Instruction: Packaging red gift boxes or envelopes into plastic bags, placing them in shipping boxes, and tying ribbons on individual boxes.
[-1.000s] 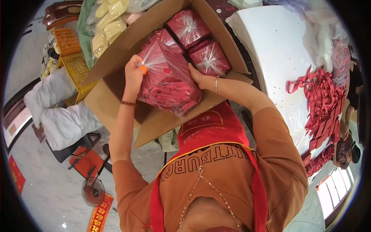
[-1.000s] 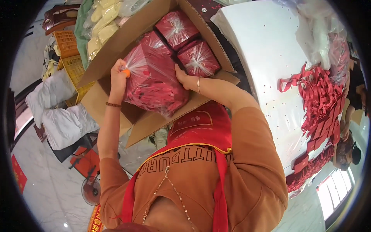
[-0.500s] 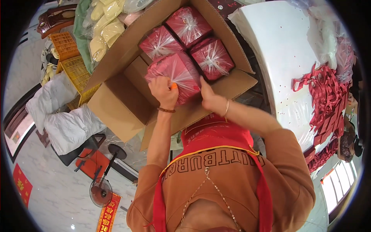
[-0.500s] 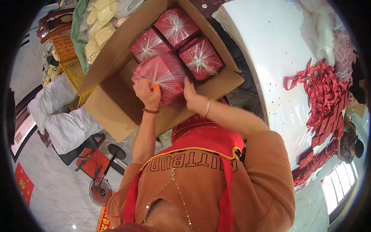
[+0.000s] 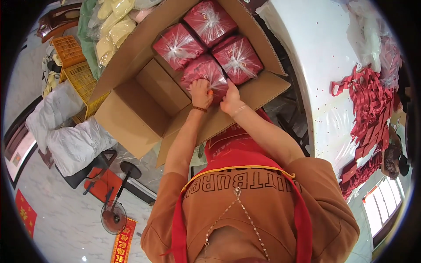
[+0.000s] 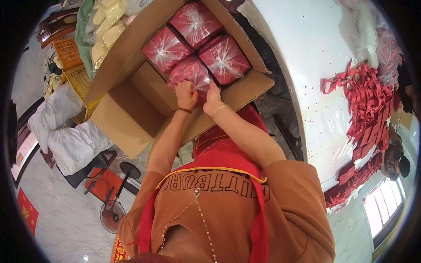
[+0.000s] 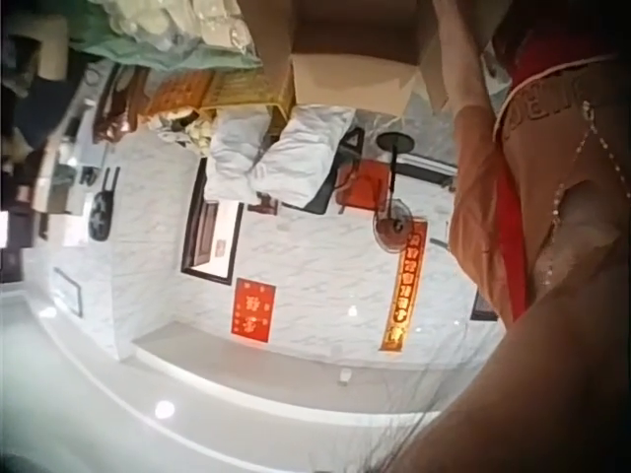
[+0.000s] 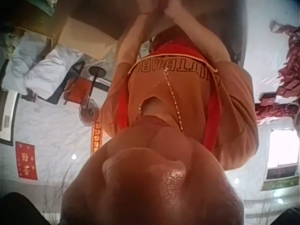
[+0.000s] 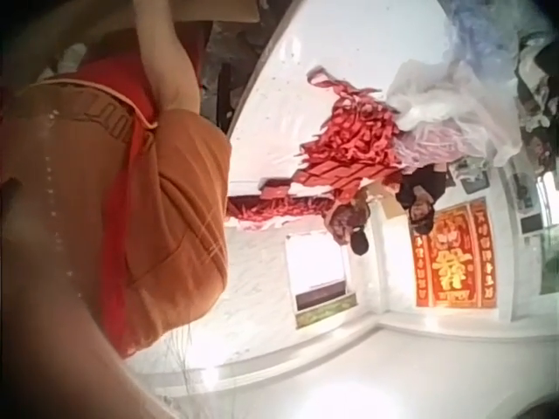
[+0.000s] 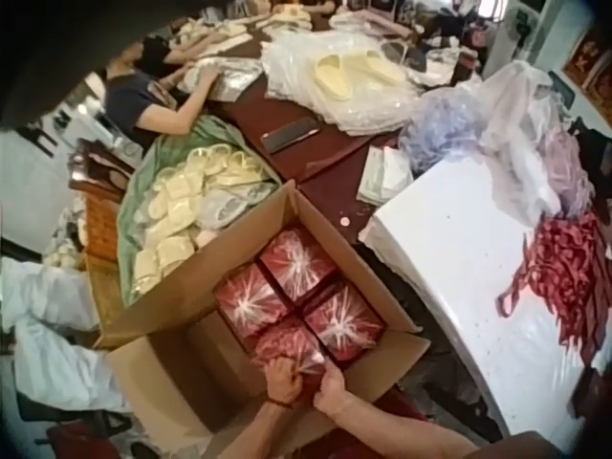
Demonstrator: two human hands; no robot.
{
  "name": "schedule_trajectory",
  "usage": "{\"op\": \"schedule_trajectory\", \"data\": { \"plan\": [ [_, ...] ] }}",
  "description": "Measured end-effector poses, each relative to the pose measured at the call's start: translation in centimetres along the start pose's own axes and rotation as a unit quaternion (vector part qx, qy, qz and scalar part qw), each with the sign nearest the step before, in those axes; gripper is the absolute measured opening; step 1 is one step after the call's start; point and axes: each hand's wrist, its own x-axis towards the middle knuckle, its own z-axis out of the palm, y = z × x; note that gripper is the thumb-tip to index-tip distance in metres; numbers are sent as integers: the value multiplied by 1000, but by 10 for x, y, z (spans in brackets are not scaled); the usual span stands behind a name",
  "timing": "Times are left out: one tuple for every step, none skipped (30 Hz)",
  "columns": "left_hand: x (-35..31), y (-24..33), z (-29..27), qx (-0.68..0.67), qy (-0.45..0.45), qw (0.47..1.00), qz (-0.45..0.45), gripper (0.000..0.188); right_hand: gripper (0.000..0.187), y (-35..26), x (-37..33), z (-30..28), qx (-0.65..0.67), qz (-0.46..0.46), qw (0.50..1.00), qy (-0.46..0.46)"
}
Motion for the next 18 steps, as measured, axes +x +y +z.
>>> {"op": "schedule_trajectory", "data": {
  "plan": [
    [-1,-5,7,11,-74,997,-2,23,48,-4,2,-7,-62,-42,992,-100],
    [-2,-9,12,11,-114,993,-10,24,47,-6,0,-1,-82,-80,990,-85],
    [-1,-14,19,9,-109,994,-9,24,47,-12,-6,-4,-84,-84,989,-86],
    [-4,-22,22,20,-126,991,-33,25,45,-23,-40,6,-103,-99,985,-99],
    [-1,-23,27,27,-144,988,-50,25,43,-37,-63,9,-115,-121,980,-109],
    [6,-22,32,21,-142,988,-50,25,41,-50,-67,2,-129,-154,965,-168],
    [15,-21,35,34,-115,991,-63,25,39,-61,-70,-5,-145,-184,945,-228],
    [24,-21,39,46,-88,992,-77,25,38,-72,-79,-5,-193,-248,922,-225],
    [28,-21,40,42,-84,992,-83,25,36,-82,-90,-4,-240,-309,893,-222],
    [30,-20,42,54,-81,991,-94,26,33,-91,-100,-3,-272,-359,868,-211],
    [31,-18,42,67,-77,989,-107,27,32,-102,-104,-6,-290,-396,846,-208],
    [32,-18,41,74,-80,988,-106,27,32,-110,-112,-8,-304,-424,830,-199],
    [32,-15,36,70,-77,988,-110,27,32,-117,-121,-12,-316,-454,812,-189],
    [34,-16,30,22,-116,989,-87,27,30,-122,-128,-14,-324,-487,794,-165],
    [33,-19,23,-26,-154,986,-63,26,29,-126,-133,-18,-330,-519,775,-143],
    [24,-28,16,-92,-170,980,-37,31,28,-131,-132,-26,-350,-557,744,-120],
    [15,-34,12,-92,-166,981,-38,31,28,-137,-127,-36,-352,-558,741,-123],
    [4,-38,9,-139,-43,988,-48,37,28,-142,-121,-46,-346,-593,721,-95]
  ]
}}
